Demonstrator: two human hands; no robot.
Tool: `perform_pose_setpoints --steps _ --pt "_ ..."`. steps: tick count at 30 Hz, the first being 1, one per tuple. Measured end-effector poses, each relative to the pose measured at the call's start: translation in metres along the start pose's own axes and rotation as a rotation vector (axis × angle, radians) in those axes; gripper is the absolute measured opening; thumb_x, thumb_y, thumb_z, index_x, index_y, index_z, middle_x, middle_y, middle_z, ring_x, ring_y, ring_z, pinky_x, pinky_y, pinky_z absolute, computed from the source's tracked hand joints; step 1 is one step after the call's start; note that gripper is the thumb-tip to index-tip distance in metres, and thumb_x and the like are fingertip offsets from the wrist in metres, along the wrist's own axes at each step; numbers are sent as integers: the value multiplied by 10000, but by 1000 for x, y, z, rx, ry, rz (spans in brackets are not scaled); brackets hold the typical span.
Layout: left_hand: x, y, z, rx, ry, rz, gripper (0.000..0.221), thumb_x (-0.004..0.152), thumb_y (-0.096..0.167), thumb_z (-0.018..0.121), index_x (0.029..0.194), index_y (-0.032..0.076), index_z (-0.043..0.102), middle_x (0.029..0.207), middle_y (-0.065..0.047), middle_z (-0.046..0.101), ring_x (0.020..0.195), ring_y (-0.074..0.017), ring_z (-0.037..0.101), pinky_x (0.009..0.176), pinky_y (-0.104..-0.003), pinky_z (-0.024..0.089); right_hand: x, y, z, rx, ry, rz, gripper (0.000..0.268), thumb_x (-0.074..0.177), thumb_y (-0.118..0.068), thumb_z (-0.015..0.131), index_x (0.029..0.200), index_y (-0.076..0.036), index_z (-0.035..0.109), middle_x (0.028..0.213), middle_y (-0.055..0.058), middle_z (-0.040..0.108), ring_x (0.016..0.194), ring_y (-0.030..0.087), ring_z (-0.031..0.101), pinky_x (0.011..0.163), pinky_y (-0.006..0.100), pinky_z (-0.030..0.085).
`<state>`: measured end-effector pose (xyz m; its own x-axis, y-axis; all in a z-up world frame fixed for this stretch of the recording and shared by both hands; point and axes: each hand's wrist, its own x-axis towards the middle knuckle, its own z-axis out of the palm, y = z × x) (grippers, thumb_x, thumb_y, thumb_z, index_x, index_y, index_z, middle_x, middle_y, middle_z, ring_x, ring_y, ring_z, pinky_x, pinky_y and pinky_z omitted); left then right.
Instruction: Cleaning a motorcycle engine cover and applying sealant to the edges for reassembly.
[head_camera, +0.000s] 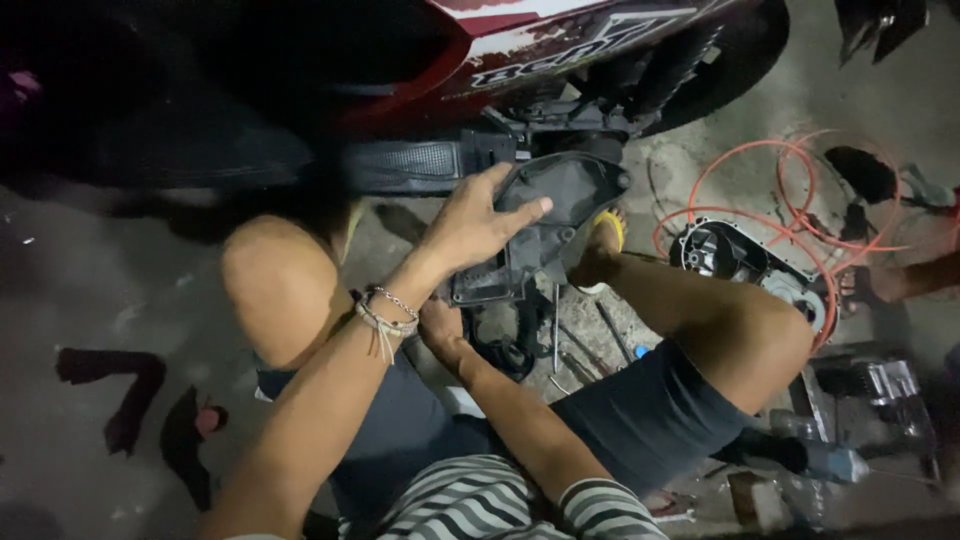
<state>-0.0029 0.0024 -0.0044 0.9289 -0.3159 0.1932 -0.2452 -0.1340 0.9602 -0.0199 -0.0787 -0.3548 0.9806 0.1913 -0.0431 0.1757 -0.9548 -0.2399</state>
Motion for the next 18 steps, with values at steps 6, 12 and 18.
perform_pose_setpoints --steps 6,12,18 --pt "2 -5 -3 -8 -23 -39 554 919 349 707 1268 -73 620 1188 -297 689 1172 -422 646 939 -513 529 -5 -9 -4 -57 -34 -43 299 972 -311 502 954 -100 713 882 141 755 830 354 742 665 460 561" --pt "2 5 -2 -53 -10 -54 645 922 384 693 1313 -115 577 1273 -334 640 1249 -455 589 1006 -544 493 5 -14 -29 -148 -33 -103 289 966 -309 509 974 -99 707 903 133 747 841 340 734 673 446 555" --pt "1 12 -6 -46 -11 -43 667 905 384 707 1330 -111 567 1281 -323 633 1260 -454 582 1017 -521 492 -19 20 -52 -267 -65 -162 282 960 -307 515 994 -97 701 923 125 739 852 325 727 681 432 549"
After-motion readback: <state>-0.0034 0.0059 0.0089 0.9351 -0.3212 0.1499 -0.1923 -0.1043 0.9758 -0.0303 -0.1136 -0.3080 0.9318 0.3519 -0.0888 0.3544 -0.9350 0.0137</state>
